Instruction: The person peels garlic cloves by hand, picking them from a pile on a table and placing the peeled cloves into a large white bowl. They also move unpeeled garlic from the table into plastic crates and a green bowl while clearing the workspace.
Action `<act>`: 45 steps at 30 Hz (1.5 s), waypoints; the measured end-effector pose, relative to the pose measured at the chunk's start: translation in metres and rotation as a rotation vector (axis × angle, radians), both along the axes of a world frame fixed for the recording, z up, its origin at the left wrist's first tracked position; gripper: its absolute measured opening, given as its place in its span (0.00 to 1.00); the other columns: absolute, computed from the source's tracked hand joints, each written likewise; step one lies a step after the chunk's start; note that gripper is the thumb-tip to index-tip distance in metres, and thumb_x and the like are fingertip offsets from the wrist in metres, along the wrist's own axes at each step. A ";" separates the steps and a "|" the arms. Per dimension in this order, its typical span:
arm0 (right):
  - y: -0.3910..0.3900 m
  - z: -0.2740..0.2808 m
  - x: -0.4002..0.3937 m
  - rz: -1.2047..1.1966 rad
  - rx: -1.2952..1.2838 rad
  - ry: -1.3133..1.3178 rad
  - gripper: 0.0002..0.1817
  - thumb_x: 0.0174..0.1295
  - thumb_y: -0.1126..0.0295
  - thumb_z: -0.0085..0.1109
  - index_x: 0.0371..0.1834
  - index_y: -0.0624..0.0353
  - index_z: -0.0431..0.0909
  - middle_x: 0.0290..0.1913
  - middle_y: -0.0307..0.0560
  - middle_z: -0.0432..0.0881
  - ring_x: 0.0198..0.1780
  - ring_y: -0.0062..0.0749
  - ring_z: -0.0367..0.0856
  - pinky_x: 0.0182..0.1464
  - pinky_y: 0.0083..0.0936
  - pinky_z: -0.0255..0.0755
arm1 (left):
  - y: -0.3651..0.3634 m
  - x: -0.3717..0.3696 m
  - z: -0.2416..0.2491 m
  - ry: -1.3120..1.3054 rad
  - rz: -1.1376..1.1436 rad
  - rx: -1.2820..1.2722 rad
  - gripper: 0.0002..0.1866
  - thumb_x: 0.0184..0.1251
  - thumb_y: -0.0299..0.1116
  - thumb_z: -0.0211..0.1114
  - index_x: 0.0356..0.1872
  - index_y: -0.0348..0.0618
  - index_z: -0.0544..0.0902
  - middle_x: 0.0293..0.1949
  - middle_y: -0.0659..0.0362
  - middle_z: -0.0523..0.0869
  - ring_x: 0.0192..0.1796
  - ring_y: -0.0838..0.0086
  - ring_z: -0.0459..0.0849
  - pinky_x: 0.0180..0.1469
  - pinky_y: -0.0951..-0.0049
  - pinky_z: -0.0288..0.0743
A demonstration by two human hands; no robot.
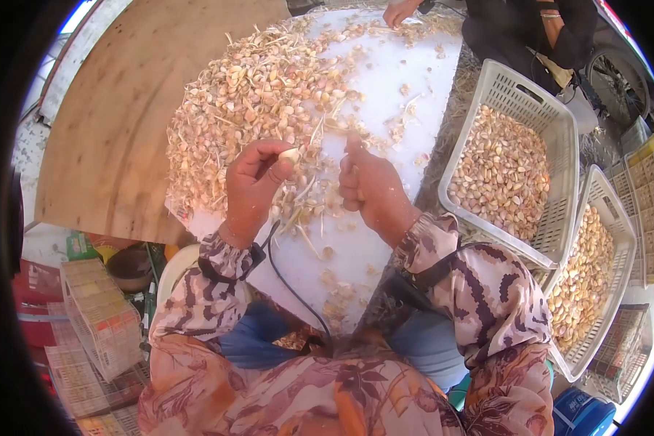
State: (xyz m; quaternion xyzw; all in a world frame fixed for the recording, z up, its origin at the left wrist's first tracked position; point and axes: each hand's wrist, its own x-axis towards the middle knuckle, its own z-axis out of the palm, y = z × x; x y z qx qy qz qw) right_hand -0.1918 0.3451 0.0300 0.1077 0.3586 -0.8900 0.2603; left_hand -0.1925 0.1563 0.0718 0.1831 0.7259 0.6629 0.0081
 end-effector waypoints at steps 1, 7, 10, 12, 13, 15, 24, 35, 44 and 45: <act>-0.001 -0.002 0.000 0.002 -0.003 -0.001 0.19 0.68 0.51 0.46 0.32 0.57 0.71 0.23 0.34 0.66 0.21 0.20 0.61 0.23 0.17 0.56 | 0.000 -0.008 -0.001 0.055 -0.010 -0.175 0.10 0.63 0.27 0.64 0.43 0.36 0.78 0.39 0.61 0.81 0.40 0.80 0.80 0.43 0.80 0.75; -0.006 -0.004 -0.009 -0.032 -0.083 -0.096 0.15 0.66 0.53 0.52 0.38 0.53 0.71 0.27 0.34 0.69 0.25 0.20 0.64 0.24 0.15 0.57 | 0.022 -0.095 0.000 0.201 -0.024 -0.429 0.12 0.55 0.36 0.69 0.38 0.40 0.85 0.31 0.58 0.83 0.32 0.76 0.80 0.35 0.77 0.73; -0.001 -0.012 -0.020 -0.144 -0.098 0.034 0.11 0.63 0.58 0.57 0.38 0.52 0.72 0.28 0.34 0.69 0.25 0.19 0.64 0.24 0.15 0.56 | 0.012 -0.205 -0.030 0.560 0.017 -0.838 0.10 0.55 0.25 0.63 0.40 0.42 0.84 0.37 0.54 0.84 0.39 0.67 0.83 0.41 0.71 0.76; 0.001 -0.009 -0.025 -0.099 -0.110 0.012 0.09 0.63 0.60 0.57 0.35 0.51 0.70 0.24 0.33 0.67 0.23 0.17 0.63 0.18 0.13 0.55 | 0.016 -0.232 -0.052 0.575 -0.102 -1.016 0.11 0.53 0.25 0.62 0.40 0.42 0.83 0.39 0.52 0.83 0.42 0.62 0.82 0.44 0.67 0.75; 0.003 -0.008 -0.028 -0.105 -0.104 0.014 0.09 0.63 0.60 0.57 0.35 0.51 0.70 0.24 0.33 0.67 0.23 0.17 0.63 0.18 0.13 0.55 | 0.018 -0.245 -0.066 0.581 -0.216 -1.197 0.12 0.51 0.24 0.62 0.39 0.41 0.83 0.40 0.50 0.83 0.45 0.57 0.80 0.47 0.63 0.74; 0.004 -0.007 -0.034 -0.106 -0.099 0.012 0.10 0.63 0.60 0.57 0.35 0.52 0.70 0.23 0.33 0.66 0.23 0.17 0.63 0.18 0.13 0.55 | 0.015 -0.262 -0.084 0.684 -0.227 -1.166 0.13 0.50 0.27 0.62 0.39 0.40 0.82 0.40 0.49 0.82 0.46 0.55 0.79 0.49 0.61 0.73; 0.001 -0.026 -0.045 -0.189 0.139 0.042 0.12 0.63 0.62 0.55 0.42 0.58 0.77 0.28 0.36 0.70 0.27 0.22 0.68 0.25 0.17 0.60 | -0.003 -0.143 -0.037 0.152 -0.149 -0.518 0.09 0.60 0.32 0.65 0.36 0.39 0.78 0.27 0.60 0.80 0.30 0.81 0.76 0.36 0.79 0.72; 0.012 -0.006 -0.041 -0.299 0.205 0.087 0.10 0.63 0.63 0.54 0.35 0.59 0.74 0.27 0.38 0.72 0.25 0.20 0.67 0.24 0.17 0.58 | 0.046 -0.130 -0.015 0.327 -0.544 -0.554 0.14 0.62 0.31 0.64 0.49 0.40 0.78 0.28 0.61 0.82 0.28 0.83 0.76 0.34 0.80 0.72; 0.012 -0.003 -0.048 -0.395 -0.031 0.002 0.09 0.59 0.67 0.55 0.39 0.56 0.73 0.30 0.38 0.73 0.27 0.22 0.68 0.24 0.16 0.58 | 0.039 -0.326 -0.085 0.683 -0.059 -1.052 0.13 0.57 0.33 0.61 0.42 0.39 0.83 0.36 0.48 0.84 0.42 0.58 0.82 0.43 0.63 0.76; 0.013 -0.003 -0.049 -0.399 -0.016 0.018 0.09 0.59 0.67 0.55 0.40 0.56 0.73 0.31 0.39 0.74 0.27 0.22 0.69 0.24 0.16 0.58 | 0.043 -0.329 -0.089 0.653 -0.111 -1.306 0.14 0.56 0.34 0.62 0.42 0.40 0.83 0.37 0.47 0.84 0.45 0.55 0.80 0.44 0.60 0.75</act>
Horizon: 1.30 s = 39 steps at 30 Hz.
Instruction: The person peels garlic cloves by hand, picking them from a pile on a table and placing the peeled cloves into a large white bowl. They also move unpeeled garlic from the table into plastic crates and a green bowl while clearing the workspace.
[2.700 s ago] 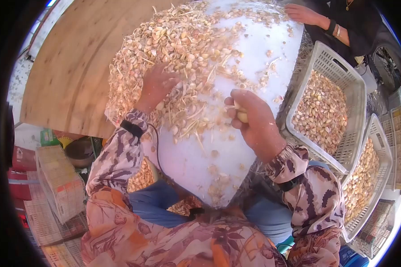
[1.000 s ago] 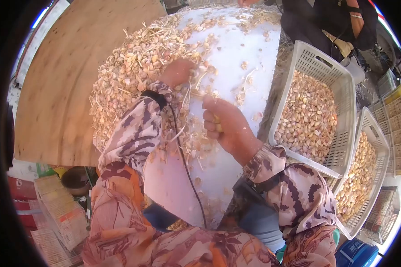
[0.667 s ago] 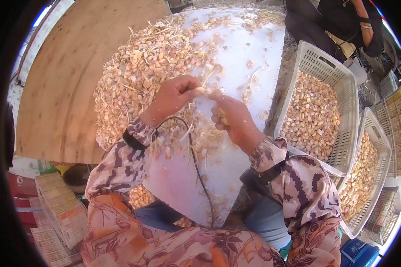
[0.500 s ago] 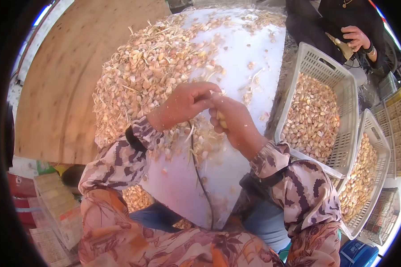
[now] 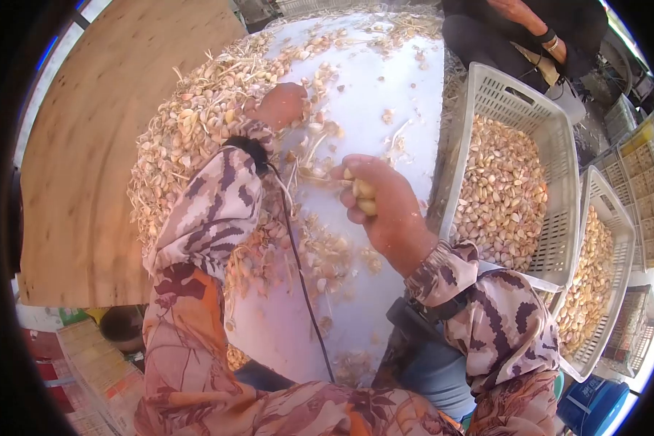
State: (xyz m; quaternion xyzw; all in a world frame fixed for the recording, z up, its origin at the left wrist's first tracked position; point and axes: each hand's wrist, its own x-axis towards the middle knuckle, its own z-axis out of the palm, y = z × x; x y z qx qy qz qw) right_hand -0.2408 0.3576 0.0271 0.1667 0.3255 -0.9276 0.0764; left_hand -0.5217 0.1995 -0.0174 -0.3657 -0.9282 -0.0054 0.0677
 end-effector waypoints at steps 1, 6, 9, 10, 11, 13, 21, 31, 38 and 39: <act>0.002 -0.001 -0.001 -0.002 0.032 0.025 0.09 0.59 0.68 0.55 0.40 0.57 0.73 0.32 0.40 0.75 0.28 0.23 0.70 0.25 0.17 0.59 | -0.001 -0.002 -0.004 0.001 -0.005 0.002 0.14 0.56 0.34 0.62 0.42 0.40 0.83 0.37 0.47 0.84 0.45 0.55 0.80 0.44 0.60 0.75; 0.008 -0.006 -0.007 0.027 0.134 0.004 0.11 0.60 0.66 0.56 0.42 0.59 0.73 0.30 0.40 0.75 0.26 0.22 0.69 0.23 0.17 0.59 | -0.026 0.040 0.018 -0.374 0.127 0.702 0.19 0.57 0.31 0.62 0.51 0.41 0.81 0.37 0.52 0.83 0.37 0.69 0.82 0.42 0.70 0.77; 0.002 -0.003 -0.013 0.086 0.309 0.006 0.12 0.60 0.64 0.57 0.41 0.61 0.75 0.27 0.39 0.74 0.23 0.20 0.68 0.21 0.16 0.57 | -0.048 0.099 0.048 -0.561 0.112 0.869 0.20 0.60 0.27 0.61 0.54 0.39 0.78 0.42 0.58 0.84 0.37 0.77 0.81 0.42 0.76 0.76; 0.000 -0.001 -0.014 0.100 0.418 0.011 0.13 0.61 0.63 0.58 0.40 0.61 0.76 0.25 0.38 0.73 0.21 0.20 0.67 0.20 0.16 0.56 | -0.050 0.123 0.060 -0.670 0.098 0.975 0.19 0.60 0.27 0.61 0.54 0.39 0.78 0.43 0.60 0.83 0.38 0.79 0.81 0.42 0.77 0.76; -0.004 -0.003 -0.015 0.097 0.440 0.066 0.13 0.61 0.62 0.58 0.36 0.62 0.77 0.23 0.37 0.73 0.19 0.19 0.67 0.19 0.16 0.57 | -0.053 0.146 0.068 -0.667 0.115 0.979 0.19 0.60 0.27 0.61 0.54 0.39 0.78 0.43 0.60 0.83 0.38 0.79 0.81 0.42 0.77 0.76; -0.017 -0.001 -0.014 0.122 0.494 0.125 0.13 0.61 0.61 0.58 0.35 0.62 0.78 0.23 0.37 0.73 0.20 0.19 0.67 0.19 0.16 0.58 | -0.055 0.191 0.082 -0.735 0.036 1.010 0.16 0.63 0.25 0.59 0.53 0.36 0.77 0.39 0.62 0.82 0.38 0.81 0.78 0.43 0.79 0.74; -0.060 -0.006 0.016 0.230 0.968 0.667 0.08 0.64 0.64 0.57 0.36 0.57 0.80 0.22 0.32 0.74 0.22 0.10 0.67 0.23 0.10 0.60 | -0.080 0.298 0.067 -1.066 0.291 1.549 0.12 0.67 0.28 0.59 0.48 0.34 0.77 0.42 0.58 0.82 0.38 0.78 0.80 0.42 0.79 0.76; -0.051 -0.017 0.029 0.444 0.125 -0.083 0.19 0.68 0.53 0.50 0.48 0.58 0.69 0.28 0.38 0.73 0.23 0.20 0.69 0.18 0.13 0.61 | -0.093 0.340 0.077 -0.663 0.332 1.324 0.11 0.66 0.29 0.61 0.46 0.35 0.80 0.41 0.59 0.83 0.40 0.79 0.79 0.44 0.79 0.74; -0.057 -0.020 0.031 0.394 -0.027 0.034 0.17 0.65 0.55 0.56 0.46 0.55 0.69 0.36 0.43 0.77 0.31 0.24 0.76 0.19 0.13 0.67 | -0.116 0.182 0.050 -0.048 0.315 0.524 0.10 0.55 0.32 0.65 0.38 0.42 0.84 0.34 0.53 0.84 0.39 0.63 0.83 0.41 0.67 0.75; -0.055 -0.026 0.027 0.396 -0.051 0.048 0.17 0.65 0.57 0.56 0.48 0.56 0.69 0.37 0.43 0.77 0.32 0.25 0.77 0.20 0.13 0.68 | -0.117 0.166 0.034 -0.052 0.308 0.524 0.10 0.55 0.32 0.65 0.38 0.42 0.84 0.34 0.53 0.84 0.39 0.63 0.83 0.41 0.67 0.75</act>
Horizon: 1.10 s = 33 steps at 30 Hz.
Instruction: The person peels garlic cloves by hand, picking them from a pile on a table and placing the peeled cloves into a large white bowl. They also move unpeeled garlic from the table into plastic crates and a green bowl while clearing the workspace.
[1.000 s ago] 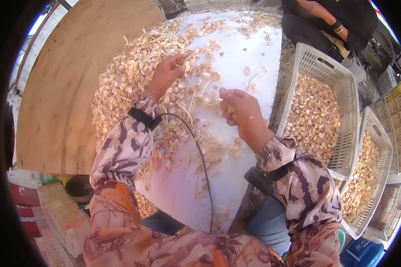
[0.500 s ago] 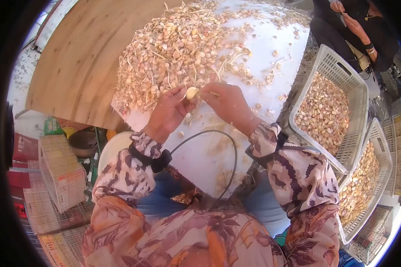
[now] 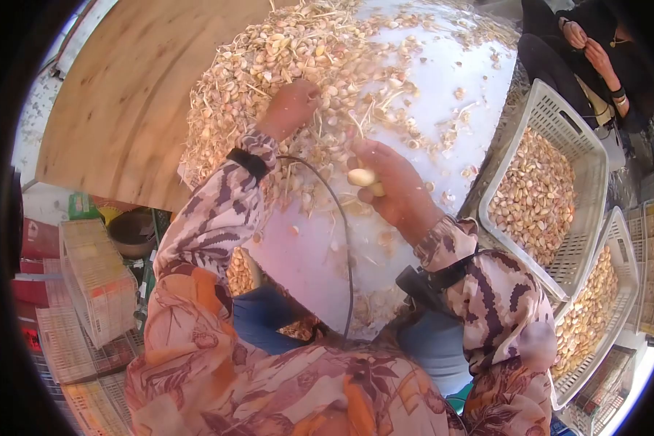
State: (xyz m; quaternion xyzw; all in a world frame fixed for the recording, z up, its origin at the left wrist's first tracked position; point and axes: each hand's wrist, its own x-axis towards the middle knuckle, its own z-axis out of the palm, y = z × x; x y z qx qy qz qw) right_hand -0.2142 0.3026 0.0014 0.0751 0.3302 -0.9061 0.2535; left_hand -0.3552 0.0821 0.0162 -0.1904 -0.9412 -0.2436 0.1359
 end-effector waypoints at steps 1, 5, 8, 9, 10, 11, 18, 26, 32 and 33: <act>0.001 -0.004 -0.004 0.002 -0.026 0.011 0.17 0.64 0.59 0.57 0.50 0.56 0.70 0.38 0.43 0.77 0.34 0.26 0.78 0.21 0.13 0.70 | -0.001 -0.014 -0.016 0.050 -0.051 -0.199 0.11 0.54 0.32 0.64 0.38 0.42 0.84 0.34 0.53 0.84 0.39 0.61 0.83 0.41 0.65 0.75; -0.001 0.016 -0.003 -0.052 -0.081 -0.100 0.19 0.64 0.62 0.58 0.54 0.57 0.69 0.39 0.42 0.77 0.37 0.26 0.80 0.23 0.13 0.71 | 0.006 -0.015 -0.011 -0.131 -0.049 -0.069 0.14 0.53 0.33 0.63 0.42 0.45 0.84 0.33 0.50 0.83 0.39 0.58 0.82 0.42 0.64 0.75; -0.011 0.001 -0.003 -0.009 0.049 0.034 0.20 0.62 0.62 0.58 0.56 0.54 0.72 0.39 0.39 0.76 0.38 0.25 0.77 0.30 0.18 0.68 | -0.013 0.008 -0.003 -0.431 -0.005 0.439 0.15 0.62 0.30 0.59 0.49 0.43 0.81 0.37 0.57 0.84 0.36 0.73 0.81 0.39 0.74 0.75; -0.011 0.003 -0.005 0.007 0.044 0.038 0.20 0.62 0.62 0.58 0.56 0.54 0.72 0.39 0.39 0.76 0.38 0.25 0.77 0.30 0.18 0.68 | -0.019 0.025 0.004 -0.671 -0.033 0.833 0.15 0.66 0.30 0.58 0.52 0.41 0.79 0.41 0.60 0.84 0.36 0.80 0.79 0.40 0.78 0.75; -0.012 0.005 -0.007 0.032 0.175 0.079 0.21 0.62 0.62 0.59 0.57 0.55 0.72 0.37 0.38 0.75 0.36 0.24 0.77 0.29 0.18 0.68 | -0.016 0.045 0.013 -0.710 0.006 0.981 0.15 0.68 0.30 0.56 0.53 0.40 0.78 0.40 0.64 0.83 0.35 0.82 0.78 0.39 0.82 0.75; -0.013 0.009 -0.009 0.055 0.307 0.118 0.22 0.61 0.63 0.60 0.57 0.55 0.72 0.35 0.37 0.75 0.34 0.22 0.76 0.28 0.18 0.68 | -0.013 0.065 0.022 -0.704 0.017 0.983 0.15 0.68 0.30 0.56 0.53 0.40 0.78 0.40 0.64 0.83 0.35 0.82 0.78 0.39 0.82 0.75; -0.044 0.037 0.022 -0.011 0.799 0.581 0.18 0.62 0.61 0.57 0.47 0.63 0.79 0.25 0.40 0.78 0.21 0.17 0.74 0.18 0.14 0.64 | 0.008 0.175 0.042 -0.638 -0.062 1.015 0.14 0.68 0.32 0.58 0.51 0.35 0.79 0.31 0.65 0.79 0.31 0.84 0.73 0.35 0.83 0.69; -0.042 0.049 0.066 0.323 0.326 0.400 0.18 0.69 0.58 0.46 0.44 0.62 0.77 0.29 0.43 0.78 0.23 0.22 0.73 0.18 0.16 0.62 | 0.009 0.247 0.037 -0.028 -0.065 0.821 0.16 0.59 0.25 0.66 0.49 0.35 0.79 0.34 0.62 0.81 0.37 0.82 0.79 0.40 0.83 0.74; -0.026 0.028 0.069 0.231 0.018 0.111 0.30 0.70 0.45 0.36 0.59 0.61 0.67 0.43 0.50 0.76 0.40 0.32 0.79 0.23 0.16 0.75 | 0.010 0.358 0.099 0.118 -0.279 0.946 0.15 0.62 0.23 0.60 0.51 0.30 0.75 0.34 0.50 0.83 0.33 0.73 0.80 0.35 0.75 0.75; -0.027 0.030 0.069 0.205 0.017 0.075 0.32 0.69 0.44 0.35 0.60 0.61 0.66 0.45 0.51 0.76 0.42 0.34 0.79 0.26 0.17 0.77 | 0.004 0.366 0.113 0.322 -0.530 0.724 0.15 0.60 0.24 0.61 0.48 0.30 0.76 0.32 0.49 0.82 0.29 0.70 0.80 0.29 0.73 0.75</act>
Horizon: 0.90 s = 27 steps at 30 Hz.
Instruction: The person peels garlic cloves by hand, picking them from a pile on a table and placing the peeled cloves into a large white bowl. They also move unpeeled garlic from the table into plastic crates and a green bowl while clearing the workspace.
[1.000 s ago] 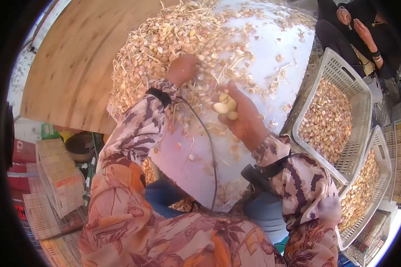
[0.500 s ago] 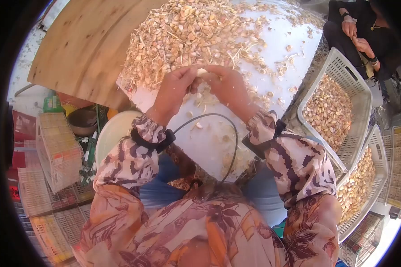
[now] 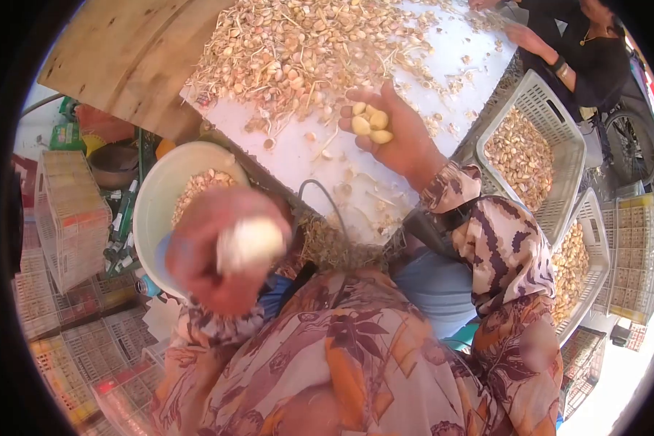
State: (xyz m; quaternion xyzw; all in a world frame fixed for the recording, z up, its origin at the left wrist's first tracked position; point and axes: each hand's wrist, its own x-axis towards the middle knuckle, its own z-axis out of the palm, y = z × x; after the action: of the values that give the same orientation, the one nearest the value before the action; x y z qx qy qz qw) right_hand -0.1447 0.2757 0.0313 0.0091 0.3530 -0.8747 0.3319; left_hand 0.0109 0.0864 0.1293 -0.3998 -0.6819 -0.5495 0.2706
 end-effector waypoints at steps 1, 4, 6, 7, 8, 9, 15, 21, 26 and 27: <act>0.004 -0.006 -0.002 0.041 -0.073 0.023 0.33 0.69 0.43 0.35 0.61 0.62 0.65 0.48 0.54 0.76 0.45 0.37 0.79 0.28 0.18 0.79 | 0.006 0.019 0.025 -0.015 -0.156 -0.006 0.14 0.58 0.23 0.61 0.45 0.29 0.77 0.30 0.47 0.81 0.25 0.67 0.79 0.25 0.71 0.73; 0.010 -0.009 -0.002 0.093 -0.107 0.053 0.32 0.70 0.43 0.34 0.60 0.61 0.67 0.50 0.51 0.77 0.48 0.36 0.79 0.33 0.21 0.74 | 0.032 0.067 0.048 -0.334 -0.130 0.144 0.17 0.49 0.24 0.68 0.41 0.29 0.79 0.34 0.50 0.84 0.28 0.69 0.82 0.25 0.77 0.73; 0.009 -0.012 0.009 0.070 -0.045 0.008 0.32 0.70 0.43 0.34 0.61 0.61 0.65 0.47 0.51 0.76 0.45 0.35 0.78 0.30 0.19 0.74 | 0.050 0.062 0.039 0.318 0.168 0.331 0.04 0.52 0.30 0.66 0.28 0.42 0.82 0.25 0.61 0.80 0.22 0.75 0.75 0.24 0.76 0.69; 0.009 -0.019 0.014 0.066 -0.078 0.003 0.32 0.70 0.43 0.34 0.60 0.61 0.65 0.45 0.50 0.76 0.43 0.34 0.78 0.28 0.17 0.74 | 0.041 0.071 0.040 0.301 0.184 0.343 0.04 0.52 0.30 0.66 0.28 0.42 0.82 0.25 0.61 0.80 0.22 0.75 0.75 0.24 0.76 0.69; 0.010 -0.021 0.015 0.049 -0.117 0.018 0.31 0.70 0.44 0.34 0.60 0.61 0.64 0.43 0.49 0.76 0.41 0.33 0.77 0.25 0.16 0.73 | 0.027 0.081 0.042 0.159 0.154 0.245 0.05 0.48 0.32 0.66 0.26 0.44 0.82 0.26 0.62 0.80 0.21 0.75 0.76 0.21 0.76 0.69; 0.005 -0.014 0.030 -0.031 -0.060 -0.040 0.30 0.70 0.45 0.35 0.60 0.62 0.62 0.40 0.48 0.74 0.38 0.31 0.76 0.23 0.14 0.71 | 0.018 0.087 0.044 0.023 0.108 0.146 0.06 0.44 0.33 0.66 0.25 0.47 0.82 0.26 0.63 0.81 0.19 0.75 0.76 0.19 0.76 0.68; -0.021 -0.011 0.133 -0.037 -0.118 -0.055 0.24 0.69 0.50 0.46 0.53 0.60 0.69 0.36 0.45 0.75 0.33 0.26 0.75 0.18 0.12 0.65 | 0.052 0.100 0.048 -0.204 0.012 0.363 0.04 0.43 0.33 0.66 0.23 0.49 0.81 0.26 0.65 0.80 0.20 0.75 0.76 0.20 0.77 0.70; 0.041 0.024 0.200 -0.093 0.051 0.259 0.23 0.65 0.55 0.55 0.55 0.62 0.70 0.32 0.41 0.75 0.31 0.22 0.75 0.20 0.12 0.65 | 0.066 0.091 0.043 0.001 -0.194 -0.147 0.04 0.48 0.26 0.65 0.27 0.40 0.82 0.28 0.54 0.82 0.20 0.72 0.77 0.18 0.79 0.68; 0.067 0.030 0.257 -0.285 0.004 0.101 0.15 0.68 0.65 0.51 0.51 0.63 0.74 0.29 0.40 0.76 0.27 0.18 0.74 0.20 0.13 0.65 | 0.089 0.041 -0.016 -0.105 -0.142 -0.644 0.15 0.56 0.20 0.61 0.46 0.33 0.78 0.31 0.51 0.79 0.31 0.59 0.79 0.30 0.66 0.73; 0.071 0.025 0.258 -0.288 0.066 0.165 0.14 0.68 0.64 0.50 0.49 0.62 0.75 0.29 0.39 0.76 0.27 0.17 0.74 0.20 0.12 0.64 | 0.098 0.035 -0.029 -0.080 -0.167 -0.662 0.15 0.57 0.20 0.60 0.47 0.34 0.78 0.31 0.51 0.78 0.31 0.58 0.79 0.30 0.65 0.73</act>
State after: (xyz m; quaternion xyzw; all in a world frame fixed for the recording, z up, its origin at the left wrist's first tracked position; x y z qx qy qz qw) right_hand 0.1138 0.3469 0.0563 -0.0016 0.4025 -0.8990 0.1724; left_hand 0.0461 0.1846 0.1005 -0.4987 -0.7981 -0.3340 0.0535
